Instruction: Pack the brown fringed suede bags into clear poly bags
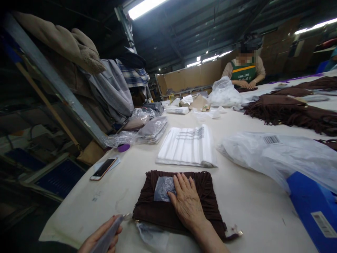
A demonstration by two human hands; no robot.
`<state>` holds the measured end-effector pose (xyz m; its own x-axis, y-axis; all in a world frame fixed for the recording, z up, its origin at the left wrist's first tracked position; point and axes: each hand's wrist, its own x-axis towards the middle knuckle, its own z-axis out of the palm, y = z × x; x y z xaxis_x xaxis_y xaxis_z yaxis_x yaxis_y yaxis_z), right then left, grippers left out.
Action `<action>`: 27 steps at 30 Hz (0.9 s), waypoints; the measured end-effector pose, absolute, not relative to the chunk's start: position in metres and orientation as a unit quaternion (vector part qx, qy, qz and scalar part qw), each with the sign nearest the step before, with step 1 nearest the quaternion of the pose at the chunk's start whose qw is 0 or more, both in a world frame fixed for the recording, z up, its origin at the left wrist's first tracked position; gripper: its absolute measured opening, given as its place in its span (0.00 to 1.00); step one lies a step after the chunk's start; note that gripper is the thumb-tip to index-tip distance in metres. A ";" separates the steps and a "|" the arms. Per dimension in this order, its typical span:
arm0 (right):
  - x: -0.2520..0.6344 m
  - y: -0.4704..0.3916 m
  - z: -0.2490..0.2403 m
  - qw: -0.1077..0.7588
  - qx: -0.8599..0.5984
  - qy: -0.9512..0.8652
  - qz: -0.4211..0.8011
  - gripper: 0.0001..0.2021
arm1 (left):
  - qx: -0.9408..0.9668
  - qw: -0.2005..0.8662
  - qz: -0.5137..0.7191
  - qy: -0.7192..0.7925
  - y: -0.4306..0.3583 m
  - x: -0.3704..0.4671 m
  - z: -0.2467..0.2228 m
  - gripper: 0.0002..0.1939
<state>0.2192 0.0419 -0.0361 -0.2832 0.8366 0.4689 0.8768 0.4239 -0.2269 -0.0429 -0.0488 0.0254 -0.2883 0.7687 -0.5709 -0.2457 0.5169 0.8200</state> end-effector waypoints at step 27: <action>0.261 0.049 0.017 0.160 -0.477 -0.735 0.454 0.30 | 0.863 -0.007 0.323 0.388 0.017 0.006 -0.006 0.12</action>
